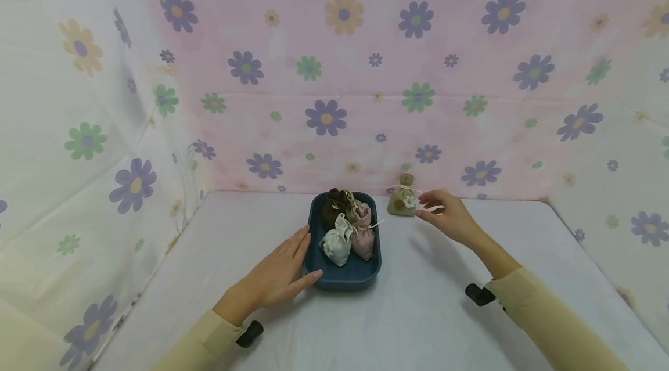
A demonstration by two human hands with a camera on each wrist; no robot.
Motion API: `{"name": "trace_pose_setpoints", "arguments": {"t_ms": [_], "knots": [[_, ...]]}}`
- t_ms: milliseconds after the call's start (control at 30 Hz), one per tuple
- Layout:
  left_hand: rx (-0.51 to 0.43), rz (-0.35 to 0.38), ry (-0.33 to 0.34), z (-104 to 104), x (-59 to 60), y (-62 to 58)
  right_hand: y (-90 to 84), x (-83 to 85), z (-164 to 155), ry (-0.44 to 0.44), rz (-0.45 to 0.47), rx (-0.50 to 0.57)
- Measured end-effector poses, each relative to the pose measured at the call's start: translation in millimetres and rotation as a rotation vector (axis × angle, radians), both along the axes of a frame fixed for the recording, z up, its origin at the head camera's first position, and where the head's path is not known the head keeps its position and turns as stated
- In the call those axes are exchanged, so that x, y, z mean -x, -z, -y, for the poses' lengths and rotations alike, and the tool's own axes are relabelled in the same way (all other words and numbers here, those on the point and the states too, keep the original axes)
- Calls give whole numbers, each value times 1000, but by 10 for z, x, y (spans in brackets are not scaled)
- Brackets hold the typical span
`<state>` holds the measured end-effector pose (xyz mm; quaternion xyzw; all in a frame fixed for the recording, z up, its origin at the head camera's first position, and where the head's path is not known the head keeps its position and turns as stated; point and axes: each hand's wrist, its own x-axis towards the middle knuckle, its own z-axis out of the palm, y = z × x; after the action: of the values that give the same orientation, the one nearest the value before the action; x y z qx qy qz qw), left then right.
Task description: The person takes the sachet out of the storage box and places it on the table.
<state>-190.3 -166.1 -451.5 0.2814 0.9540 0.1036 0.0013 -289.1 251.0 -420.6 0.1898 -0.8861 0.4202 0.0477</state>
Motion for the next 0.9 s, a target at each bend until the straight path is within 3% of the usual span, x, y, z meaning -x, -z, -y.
{"name": "trace_pose_setpoints", "arguments": {"t_ms": [500,900], "knots": [[9,13,-2,-7,-5,-21,-4,-180,328,-117,-8,24],[22,33,-11,-10,6,-12,86,-184,652,-207,7,73]]}}
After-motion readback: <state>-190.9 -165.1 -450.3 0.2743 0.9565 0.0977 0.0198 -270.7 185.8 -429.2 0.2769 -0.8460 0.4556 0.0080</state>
